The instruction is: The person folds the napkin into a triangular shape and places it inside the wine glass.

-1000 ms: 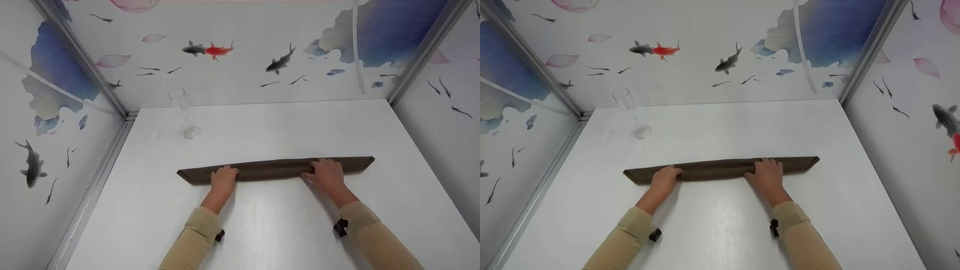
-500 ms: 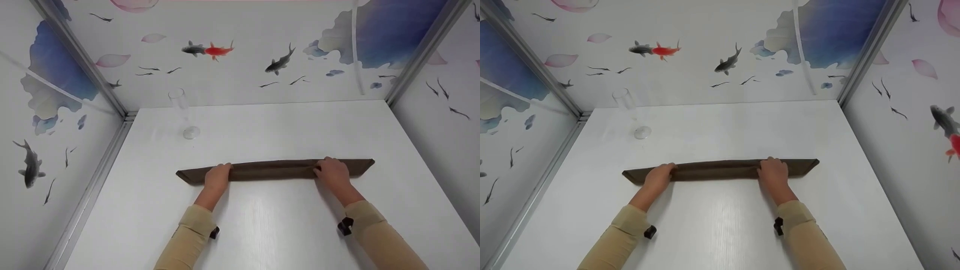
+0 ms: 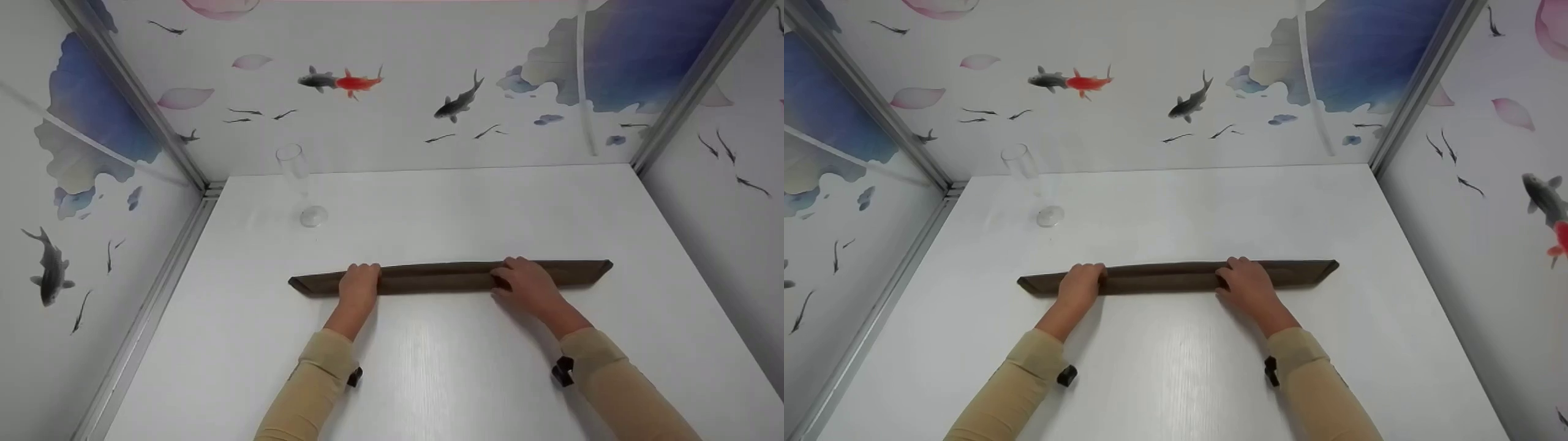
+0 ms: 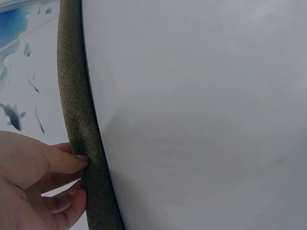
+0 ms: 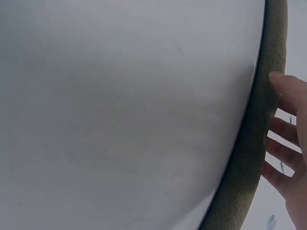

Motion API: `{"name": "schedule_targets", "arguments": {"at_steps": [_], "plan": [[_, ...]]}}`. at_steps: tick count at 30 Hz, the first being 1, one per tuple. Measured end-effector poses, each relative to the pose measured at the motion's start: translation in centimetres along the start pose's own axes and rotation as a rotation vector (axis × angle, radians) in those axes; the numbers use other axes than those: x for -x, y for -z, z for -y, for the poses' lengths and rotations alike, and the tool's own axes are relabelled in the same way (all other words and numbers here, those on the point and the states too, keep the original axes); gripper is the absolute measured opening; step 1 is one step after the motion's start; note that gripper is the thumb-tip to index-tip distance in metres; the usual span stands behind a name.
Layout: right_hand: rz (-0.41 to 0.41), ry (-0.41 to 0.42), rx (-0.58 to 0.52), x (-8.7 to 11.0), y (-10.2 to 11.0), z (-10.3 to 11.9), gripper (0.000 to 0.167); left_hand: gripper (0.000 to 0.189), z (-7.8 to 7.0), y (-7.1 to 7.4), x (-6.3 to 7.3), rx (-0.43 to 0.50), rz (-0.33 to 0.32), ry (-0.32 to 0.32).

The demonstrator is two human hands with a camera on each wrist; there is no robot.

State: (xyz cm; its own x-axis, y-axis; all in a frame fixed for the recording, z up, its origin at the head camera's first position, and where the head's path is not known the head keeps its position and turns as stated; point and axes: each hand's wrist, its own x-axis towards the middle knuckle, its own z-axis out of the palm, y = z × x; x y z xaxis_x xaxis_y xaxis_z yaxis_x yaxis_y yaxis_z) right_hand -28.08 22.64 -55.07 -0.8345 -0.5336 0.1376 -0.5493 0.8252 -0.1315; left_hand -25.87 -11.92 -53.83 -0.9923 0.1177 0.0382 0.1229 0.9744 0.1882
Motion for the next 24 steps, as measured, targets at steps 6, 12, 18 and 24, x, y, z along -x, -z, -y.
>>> {"name": "schedule_targets", "arguments": {"at_steps": [6,12,18,24], "plan": [[-0.017,-0.016,0.001,-0.7,0.0,0.3,0.024,0.017,0.0,-0.1,-0.1,0.036,0.027,-0.022],[0.003,-0.050,-0.004,-1.4,0.1,0.3,0.020,0.041,-0.3,-0.1,-0.2,0.056,0.104,-0.020],[0.042,-0.079,0.007,-2.1,-0.1,0.4,0.020,0.027,-0.3,-0.4,-0.5,0.013,0.083,-0.014],[0.014,-0.108,-0.027,-2.3,-0.6,0.4,0.017,0.019,-0.3,-0.2,-0.7,0.003,0.058,0.009]]}}
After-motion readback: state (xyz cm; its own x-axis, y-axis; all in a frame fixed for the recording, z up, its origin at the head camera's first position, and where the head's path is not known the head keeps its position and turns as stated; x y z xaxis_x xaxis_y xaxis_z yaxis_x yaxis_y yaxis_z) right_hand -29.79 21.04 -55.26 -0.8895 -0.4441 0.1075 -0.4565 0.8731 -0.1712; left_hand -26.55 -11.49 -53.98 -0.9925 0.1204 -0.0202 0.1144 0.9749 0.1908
